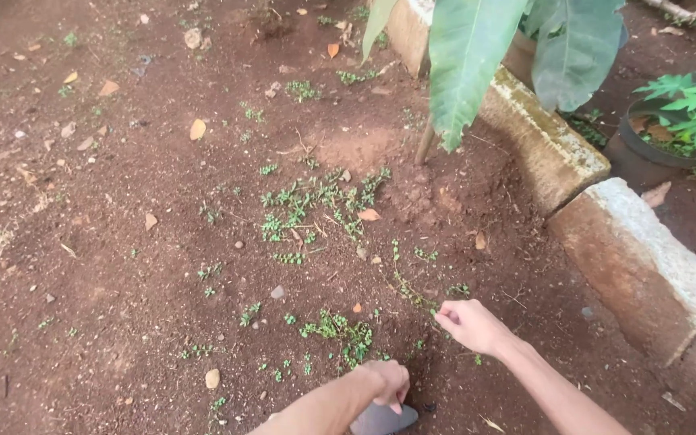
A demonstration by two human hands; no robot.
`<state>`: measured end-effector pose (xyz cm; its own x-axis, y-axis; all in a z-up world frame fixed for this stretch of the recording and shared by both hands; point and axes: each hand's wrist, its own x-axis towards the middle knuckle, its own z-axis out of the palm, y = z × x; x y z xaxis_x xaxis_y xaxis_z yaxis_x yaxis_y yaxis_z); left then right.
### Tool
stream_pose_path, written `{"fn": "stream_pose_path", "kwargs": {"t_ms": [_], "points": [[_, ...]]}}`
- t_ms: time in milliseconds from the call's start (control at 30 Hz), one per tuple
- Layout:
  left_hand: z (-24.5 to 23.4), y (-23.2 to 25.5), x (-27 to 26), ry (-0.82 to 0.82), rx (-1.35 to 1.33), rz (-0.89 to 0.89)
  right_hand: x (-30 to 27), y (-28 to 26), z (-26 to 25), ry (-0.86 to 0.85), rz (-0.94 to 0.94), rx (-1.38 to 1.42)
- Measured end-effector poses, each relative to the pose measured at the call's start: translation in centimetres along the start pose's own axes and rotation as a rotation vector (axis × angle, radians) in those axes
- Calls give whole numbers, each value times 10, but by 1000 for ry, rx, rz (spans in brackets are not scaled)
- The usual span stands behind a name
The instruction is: Manually pull weeds and use a hand trowel to clear vegetation from the soil around trees and plants.
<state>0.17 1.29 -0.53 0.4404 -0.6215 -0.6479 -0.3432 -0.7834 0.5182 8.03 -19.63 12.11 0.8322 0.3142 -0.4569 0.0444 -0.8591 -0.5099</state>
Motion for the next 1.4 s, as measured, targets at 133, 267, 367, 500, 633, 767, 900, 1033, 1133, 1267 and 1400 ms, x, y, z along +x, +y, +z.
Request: {"fn": "stream_pose_path", "kwargs": {"t_ms": [133, 267, 367, 500, 633, 767, 900, 1033, 1133, 1267, 1400], "points": [[-52, 0, -17, 77, -82, -45, 4, 6, 15, -11, 4, 90], [-110, -18, -36, 368, -267, 42, -11, -9, 10, -161, 196, 462], [-124, -34, -26, 641, -535, -33, -30, -6, 12, -309, 277, 711], [-130, -26, -18, 933, -905, -238, -57, -15, 19, -548, 212, 871], [-119, -23, 9, 936, -1184, -202, -73, -3, 10, -524, 157, 854], [-126, 4, 20, 872, -1345, -77, -96, -9, 1, -522, 111, 1007], [-150, 47, 5, 911, -1025, -118, -99, 22, 22, -239, 173, 1020], [-155, 80, 0, 802, -855, -146, -108, 49, 16, 122, 341, 972], [-153, 93, 6, 602, -832, -152, -116, 58, 22, 408, 547, 957], [-162, 109, -4, 502, -788, -180, -119, 64, 76, 467, 853, 1088], [-173, 106, -11, 553, -719, -181, -111, 43, 124, 171, 762, 851]]}}
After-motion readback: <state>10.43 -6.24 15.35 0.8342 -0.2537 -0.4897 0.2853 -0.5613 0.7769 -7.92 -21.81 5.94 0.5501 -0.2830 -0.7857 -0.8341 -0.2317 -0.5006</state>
